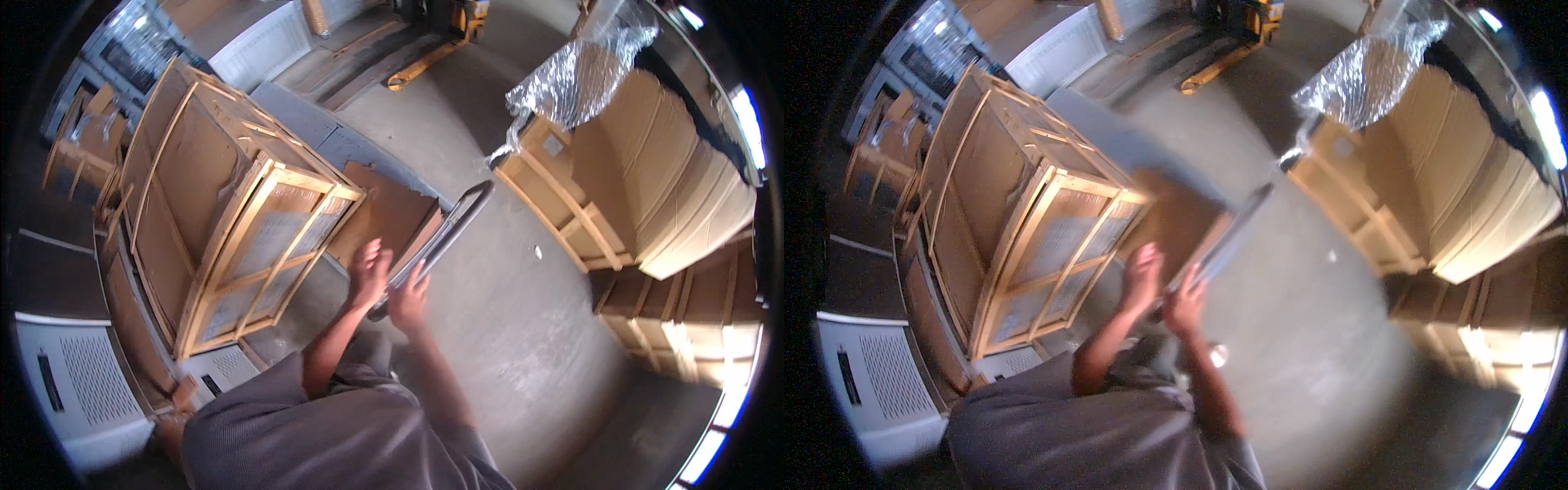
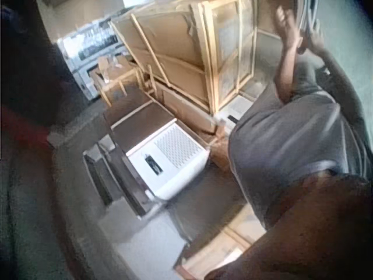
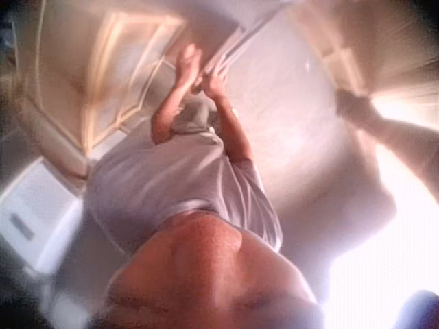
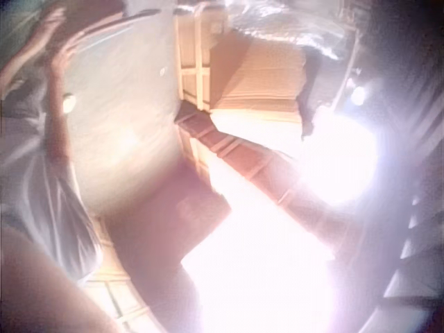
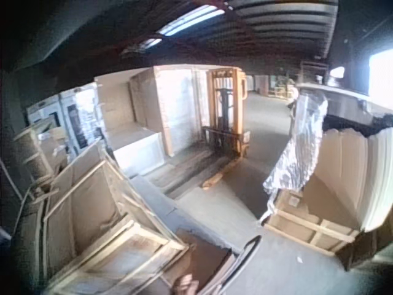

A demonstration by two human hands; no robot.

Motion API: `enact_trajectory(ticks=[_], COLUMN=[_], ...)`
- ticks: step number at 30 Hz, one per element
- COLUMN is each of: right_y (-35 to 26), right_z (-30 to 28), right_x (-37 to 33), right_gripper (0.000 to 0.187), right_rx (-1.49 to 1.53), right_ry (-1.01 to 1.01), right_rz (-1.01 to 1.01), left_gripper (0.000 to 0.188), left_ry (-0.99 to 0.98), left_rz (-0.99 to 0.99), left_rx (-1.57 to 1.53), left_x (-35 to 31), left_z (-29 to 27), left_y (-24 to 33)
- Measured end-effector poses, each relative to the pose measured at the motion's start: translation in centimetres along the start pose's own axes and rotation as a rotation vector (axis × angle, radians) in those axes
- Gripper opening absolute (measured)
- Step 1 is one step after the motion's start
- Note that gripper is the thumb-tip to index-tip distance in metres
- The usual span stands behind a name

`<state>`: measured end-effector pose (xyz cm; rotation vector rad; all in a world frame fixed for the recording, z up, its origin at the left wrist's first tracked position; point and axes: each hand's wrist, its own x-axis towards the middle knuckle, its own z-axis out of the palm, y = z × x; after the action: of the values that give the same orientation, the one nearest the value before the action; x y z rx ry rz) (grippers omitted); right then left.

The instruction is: The person moves a large wooden-framed item using a hand truck and a yellow electric pallet jack in a warehouse. They position the item, operate the pallet jack controls, and reposition the item multiple times.

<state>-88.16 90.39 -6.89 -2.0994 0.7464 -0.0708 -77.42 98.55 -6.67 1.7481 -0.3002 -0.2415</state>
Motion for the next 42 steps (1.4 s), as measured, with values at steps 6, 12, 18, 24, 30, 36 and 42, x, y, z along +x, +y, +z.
enact_trajectory(ticks=[6,12,18,24,30,36,42], right_y=[3.3,11.6,15.4,11.3,10.3,-0.4,-7.4], right_z=[-4.2,-16.9,-34.7,-38.8,-31.1,-22.0,-11.2], right_x=[2.7,12.1,31.1,49.6,65.8,74.0,75.4], right_gripper=[0.084,0.067,0.046,0.040,0.045,0.046,0.062], right_rx=[-0.142,0.565,0.634,0.218,0.441,0.354,0.126], right_ry=[-0.144,-1.379,-1.365,-1.042,-1.238,-1.470,-1.882], right_rz=[-0.646,-0.089,0.412,0.425,0.196,0.159,-0.241], left_gripper=[0.089,0.051,0.067,0.064,0.030,0.069,0.095], left_ry=[-0.153,-0.222,-0.243,0.068,0.459,1.113,1.651], left_rz=[-0.146,0.033,-0.640,-0.684,-1.022,-1.233,-1.433], left_rx=[0.628,0.801,0.790,0.851,0.754,0.892,0.649], left_x=[8.4,11.2,12.8,13.5,15.2,16.5,17.6], left_z=[18.0,23.0,23.1,23.8,25.4,27.4,28.4], left_y=[10.4,9.3,11.8,11.4,12.0,12.0,9.8])
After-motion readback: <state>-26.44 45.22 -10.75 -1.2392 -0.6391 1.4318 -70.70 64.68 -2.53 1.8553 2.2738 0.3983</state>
